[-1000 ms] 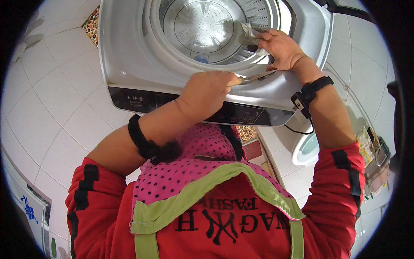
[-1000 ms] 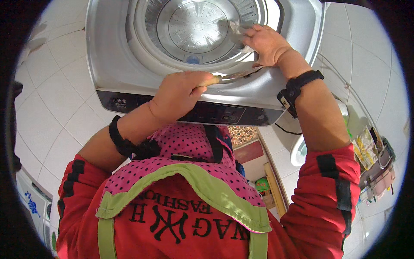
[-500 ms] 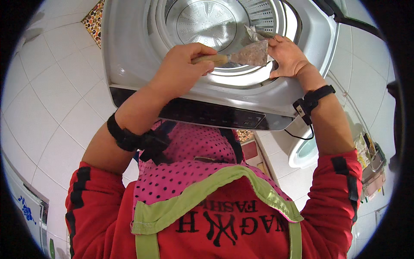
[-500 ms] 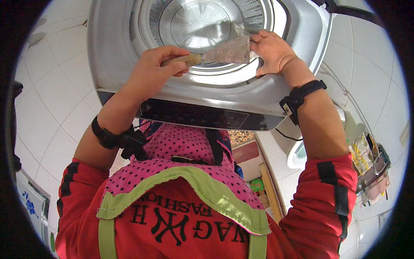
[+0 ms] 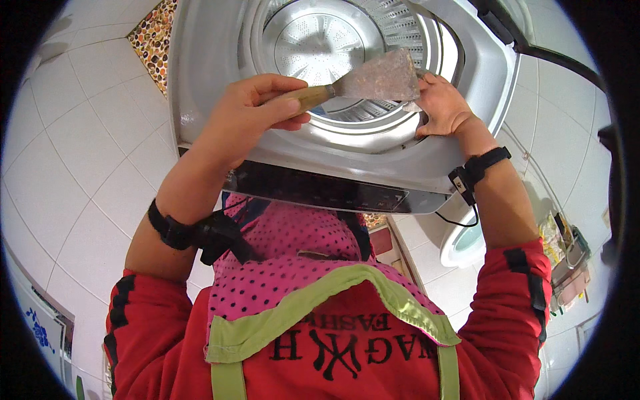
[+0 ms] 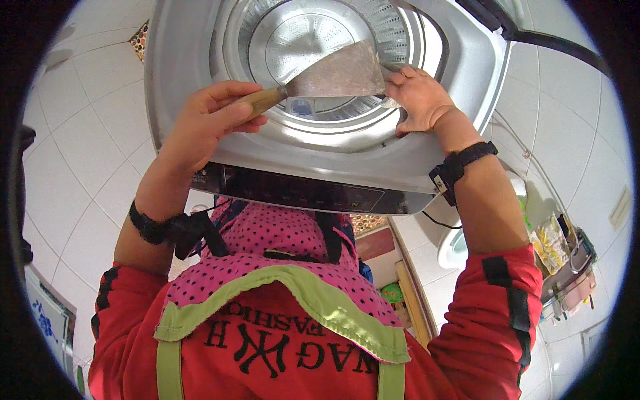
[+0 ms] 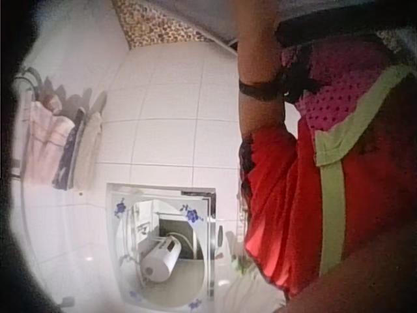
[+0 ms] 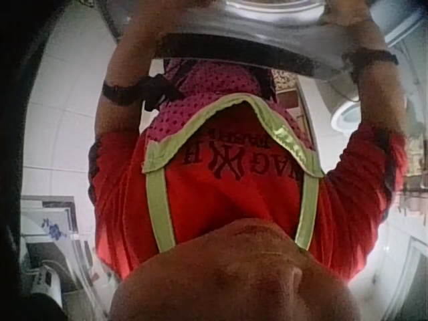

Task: The person fills a basin with water from a sink, pours it into a top-loading washing machine, and wipes the interior drum and lid with a cloth. The person then uses a small brush to scrub the drum's inner surface.

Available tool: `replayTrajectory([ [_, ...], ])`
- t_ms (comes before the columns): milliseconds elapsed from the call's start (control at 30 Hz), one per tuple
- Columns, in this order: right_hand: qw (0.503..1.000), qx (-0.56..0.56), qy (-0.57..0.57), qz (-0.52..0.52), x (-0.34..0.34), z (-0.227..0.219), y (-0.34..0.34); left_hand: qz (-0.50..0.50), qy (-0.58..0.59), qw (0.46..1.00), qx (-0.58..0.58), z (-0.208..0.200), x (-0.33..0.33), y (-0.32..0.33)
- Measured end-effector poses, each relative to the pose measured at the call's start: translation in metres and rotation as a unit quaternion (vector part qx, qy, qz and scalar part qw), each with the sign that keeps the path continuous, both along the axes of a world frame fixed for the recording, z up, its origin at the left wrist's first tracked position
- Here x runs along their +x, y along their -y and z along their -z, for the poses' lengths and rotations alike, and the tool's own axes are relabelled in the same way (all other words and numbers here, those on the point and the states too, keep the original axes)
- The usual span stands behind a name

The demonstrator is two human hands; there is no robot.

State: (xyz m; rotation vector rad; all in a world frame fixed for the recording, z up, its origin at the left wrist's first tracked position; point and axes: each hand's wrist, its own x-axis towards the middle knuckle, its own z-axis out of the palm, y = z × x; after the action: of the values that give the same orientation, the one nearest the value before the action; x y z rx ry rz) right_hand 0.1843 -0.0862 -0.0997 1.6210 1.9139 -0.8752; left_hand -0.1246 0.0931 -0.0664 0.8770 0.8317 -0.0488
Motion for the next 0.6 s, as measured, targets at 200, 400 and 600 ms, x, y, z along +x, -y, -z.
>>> replayTrajectory([
  [200, 0.999, -0.030, 0.032, -0.001, -0.002, 0.003, -0.001, 0.024, 0.023, 0.999, -0.001, -0.012, -0.014, -0.011],
  [400, 0.999, 0.032, -0.022, 0.005, 0.000, 0.006, 0.001, 0.124, 0.007, 0.987, 0.104, -0.007, -0.012, 0.004],
  [600, 0.996, 0.091, -0.025, 0.009, -0.003, 0.004, 0.002, 0.214, 0.052, 0.943, 0.248, 0.009, 0.001, 0.016],
])
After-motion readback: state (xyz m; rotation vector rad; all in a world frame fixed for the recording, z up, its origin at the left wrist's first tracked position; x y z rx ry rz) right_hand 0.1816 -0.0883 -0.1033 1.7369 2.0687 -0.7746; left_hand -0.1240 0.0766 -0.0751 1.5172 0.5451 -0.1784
